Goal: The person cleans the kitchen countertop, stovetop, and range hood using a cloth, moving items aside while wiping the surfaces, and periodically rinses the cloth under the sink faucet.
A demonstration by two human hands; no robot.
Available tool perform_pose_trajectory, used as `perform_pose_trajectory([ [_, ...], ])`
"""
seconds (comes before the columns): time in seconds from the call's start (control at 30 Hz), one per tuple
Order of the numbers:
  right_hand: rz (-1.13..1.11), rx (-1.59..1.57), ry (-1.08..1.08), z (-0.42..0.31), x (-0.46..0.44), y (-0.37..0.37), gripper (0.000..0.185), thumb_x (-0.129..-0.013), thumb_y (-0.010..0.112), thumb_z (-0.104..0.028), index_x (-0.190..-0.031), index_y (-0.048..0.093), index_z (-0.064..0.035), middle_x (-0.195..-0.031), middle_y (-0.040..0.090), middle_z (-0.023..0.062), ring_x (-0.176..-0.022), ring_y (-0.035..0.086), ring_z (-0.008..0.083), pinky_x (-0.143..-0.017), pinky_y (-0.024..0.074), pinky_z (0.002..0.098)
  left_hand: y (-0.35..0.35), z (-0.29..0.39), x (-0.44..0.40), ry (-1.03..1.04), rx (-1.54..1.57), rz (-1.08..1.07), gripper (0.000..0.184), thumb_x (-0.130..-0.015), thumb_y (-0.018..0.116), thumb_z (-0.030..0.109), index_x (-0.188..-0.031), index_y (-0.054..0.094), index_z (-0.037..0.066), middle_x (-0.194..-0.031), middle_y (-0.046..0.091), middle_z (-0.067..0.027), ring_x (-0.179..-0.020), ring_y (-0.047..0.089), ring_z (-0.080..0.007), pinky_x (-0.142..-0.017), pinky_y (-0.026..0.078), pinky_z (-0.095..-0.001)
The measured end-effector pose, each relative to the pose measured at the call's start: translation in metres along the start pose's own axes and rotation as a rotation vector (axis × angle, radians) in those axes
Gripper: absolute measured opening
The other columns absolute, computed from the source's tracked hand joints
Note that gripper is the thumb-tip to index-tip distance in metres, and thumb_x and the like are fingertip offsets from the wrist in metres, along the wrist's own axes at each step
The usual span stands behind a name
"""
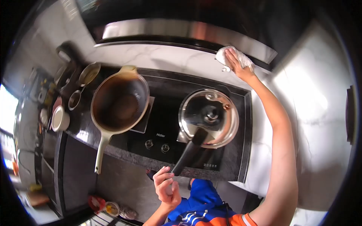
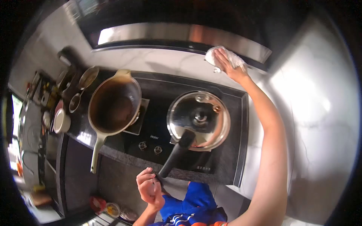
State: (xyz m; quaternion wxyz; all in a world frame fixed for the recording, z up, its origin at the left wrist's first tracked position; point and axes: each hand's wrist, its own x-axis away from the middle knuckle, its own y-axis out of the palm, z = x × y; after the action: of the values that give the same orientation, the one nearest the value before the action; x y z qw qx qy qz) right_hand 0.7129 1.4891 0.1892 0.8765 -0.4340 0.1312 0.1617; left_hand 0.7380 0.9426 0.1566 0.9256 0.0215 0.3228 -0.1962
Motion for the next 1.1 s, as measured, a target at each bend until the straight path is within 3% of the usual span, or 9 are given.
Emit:
perform_pose_trajectory([
  [0.17, 0.012, -0.309, -0.208, -0.044, -0.131, -0.011, 0.078, -0.078, 0.046, 0.011, -0.15, 0.017, -0.0043, -0.158, 0.013, 0.0028, -0.145, 0.015, 0.0185, -0.117, 0.0172, 0.0284, -0.036, -0.011, -0.008, 0.001, -0.036, 0.134, 0.033, -0.071, 0.048, -0.01, -0.102, 0.048, 0.002, -0.096, 0.055, -0.017, -0.101, 0.054, -0.0355, -0.093, 0.043, -0.0513],
  [0.23, -0.063, -0.41, -0.262, -0.07, -0.202, 0.005, 0.067, -0.087, 0.04, -0.001, -0.15, 0.017, -0.0029, -0.158, 0.012, 0.0056, -0.145, 0.016, 0.0197, -0.118, 0.0162, 0.031, -0.058, -0.022, -0.014, -0.012, -0.051, 0.171, 0.033, -0.071, 0.048, -0.01, -0.101, 0.047, 0.002, -0.095, 0.055, -0.0168, -0.101, 0.054, -0.0354, -0.093, 0.044, -0.0514],
  [0.33, 0.116, 1.12, -0.351, -0.126, -0.304, 0.021, 0.06, -0.095, 0.026, -0.019, -0.149, 0.011, -0.0001, -0.158, 0.008, 0.0085, -0.145, 0.014, 0.0224, -0.119, 0.0116, 0.0366, -0.097, -0.039, -0.022, -0.036, -0.12, 0.22, 0.032, -0.07, 0.048, -0.01, -0.099, 0.047, 0.003, -0.095, 0.055, -0.0171, -0.101, 0.054, -0.0352, -0.094, 0.044, -0.0512],
  [0.4, -0.074, -0.302, -0.338, -0.15, -0.376, 0.039, 0.064, -0.094, 0.029, -0.011, -0.152, 0.002, -0.0108, -0.159, 0.002, 0.0076, -0.143, 0.018, 0.0287, -0.118, 0.0194, 0.0376, -0.124, -0.051, -0.025, -0.065, -0.131, 0.315, 0.031, -0.07, 0.053, -0.007, -0.098, 0.05, 0.005, -0.094, 0.06, -0.0147, -0.098, 0.059, -0.0369, -0.09, 0.048, -0.052],
  [0.47, -0.125, -0.378, -0.356, -0.17, -0.449, 0.089, 0.078, -0.088, 0.031, 0.003, -0.152, -0.003, -0.025, -0.159, -0.004, 0.0069, -0.138, 0.03, 0.032, -0.113, 0.0298, 0.0389, -0.158, -0.063, -0.029, -0.076, -0.151, 0.257, 0.032, -0.071, 0.051, -0.008, -0.101, 0.048, 0.004, -0.095, 0.056, -0.0168, -0.1, 0.055, -0.0349, -0.091, 0.046, -0.0498],
  [0.6, -0.201, -0.284, 0.067, -0.232, -0.546, 0.119, 0.063, -0.092, 0.035, -0.005, -0.149, 0.012, -0.0183, -0.145, 0.038, 0.0176, -0.128, 0.045, 0.0321, -0.109, 0.034, 0.0403, -0.224, -0.078, -0.041, -0.112, -0.136, 0.326, 0.029, -0.074, 0.054, -0.007, -0.101, 0.05, 0.005, -0.094, 0.059, -0.0168, -0.099, 0.057, -0.0346, -0.092, 0.046, -0.05],
  [0.8, -0.01, 0.295, -0.285, -0.271, -0.572, 0.082, 0.04, -0.094, 0.039, -0.013, -0.133, 0.04, -0.0029, -0.138, 0.044, 0.0215, -0.131, 0.04, 0.0335, -0.108, 0.0334, 0.0384, -0.326, -0.095, -0.064, -0.178, -0.045, 0.276, 0.034, -0.071, 0.053, -0.014, -0.101, 0.051, 0.003, -0.099, 0.058, -0.0184, -0.101, 0.058, -0.0363, -0.094, 0.045, -0.0523],
  [0.93, -0.163, -0.475, 0.051, -0.352, -0.593, -0.058, 0.02, -0.096, 0.038, -0.014, -0.106, 0.054, -0.0064, -0.084, 0.066, 0.0206, -0.078, 0.066, 0.037, -0.068, 0.0523, 0.0466, -0.393, -0.107, -0.083, -0.395, -0.036, 0.095, 0.045, -0.075, 0.061, -0.007, -0.117, 0.051, 0.0, -0.114, 0.054, -0.0212, -0.105, 0.056, -0.035, -0.095, 0.044, -0.0437],
  [1.1, -0.132, -1.084, -0.095, -0.498, -0.576, -0.188, 0.018, -0.095, 0.044, -0.013, -0.103, 0.058, -0.004, -0.084, 0.068, 0.0187, -0.072, 0.068, 0.0295, -0.064, 0.0525, 0.038, -0.473, -0.122, -0.117, -0.445, -0.183, -0.117, 0.063, -0.08, 0.067, 0.018, -0.136, 0.041, 0.005, -0.138, 0.035, -0.0212, -0.129, 0.038, -0.0376, -0.106, 0.034, -0.0442],
])
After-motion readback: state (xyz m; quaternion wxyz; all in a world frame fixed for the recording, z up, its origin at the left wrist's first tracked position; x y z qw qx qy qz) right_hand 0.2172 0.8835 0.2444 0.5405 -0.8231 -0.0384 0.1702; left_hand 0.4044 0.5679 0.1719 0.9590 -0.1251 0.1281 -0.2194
